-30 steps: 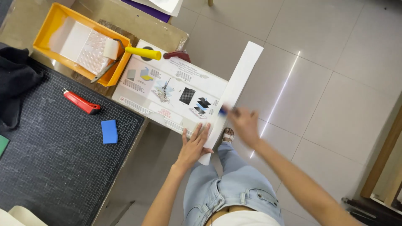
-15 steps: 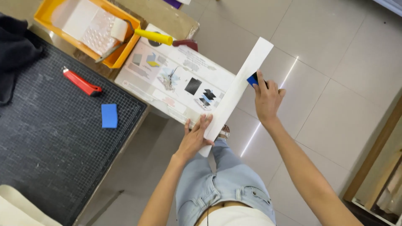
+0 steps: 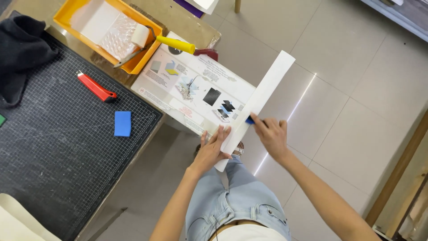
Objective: Smoothing a white adhesive strip onto a long board using a squeegee and then moving the finished piece to a stack.
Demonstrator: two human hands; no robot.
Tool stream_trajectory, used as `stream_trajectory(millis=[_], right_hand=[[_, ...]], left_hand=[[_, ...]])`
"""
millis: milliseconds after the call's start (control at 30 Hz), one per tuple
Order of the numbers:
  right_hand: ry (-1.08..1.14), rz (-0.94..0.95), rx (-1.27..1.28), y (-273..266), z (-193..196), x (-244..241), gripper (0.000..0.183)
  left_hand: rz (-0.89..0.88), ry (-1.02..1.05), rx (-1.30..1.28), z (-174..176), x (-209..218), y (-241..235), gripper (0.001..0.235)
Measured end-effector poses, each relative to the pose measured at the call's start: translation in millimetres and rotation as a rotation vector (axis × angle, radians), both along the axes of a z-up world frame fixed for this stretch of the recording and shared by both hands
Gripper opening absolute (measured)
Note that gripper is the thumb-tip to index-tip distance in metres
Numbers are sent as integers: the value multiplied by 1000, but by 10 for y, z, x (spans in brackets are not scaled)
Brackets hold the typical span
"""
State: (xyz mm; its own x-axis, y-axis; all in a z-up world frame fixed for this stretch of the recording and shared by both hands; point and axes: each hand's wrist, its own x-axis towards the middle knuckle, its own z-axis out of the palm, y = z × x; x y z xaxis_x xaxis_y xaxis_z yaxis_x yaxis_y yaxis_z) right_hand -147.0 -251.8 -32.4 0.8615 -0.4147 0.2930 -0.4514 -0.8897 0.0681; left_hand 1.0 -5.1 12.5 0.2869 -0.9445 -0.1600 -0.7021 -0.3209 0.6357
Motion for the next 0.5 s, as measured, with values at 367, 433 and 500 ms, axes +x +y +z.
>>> stream_trajectory(millis=[367, 433, 500], right_hand=[[-101, 174, 110, -29, -18, -34, 32], [47, -99, -297, -568, -48, 47, 47], [35, -106, -254, -223, 40, 42, 45]], left_hand=[[-19, -10, 22, -65, 36, 1, 111], [-37, 122, 43, -182, 29, 10, 111], [-53, 139, 51, -68, 74, 47, 112]])
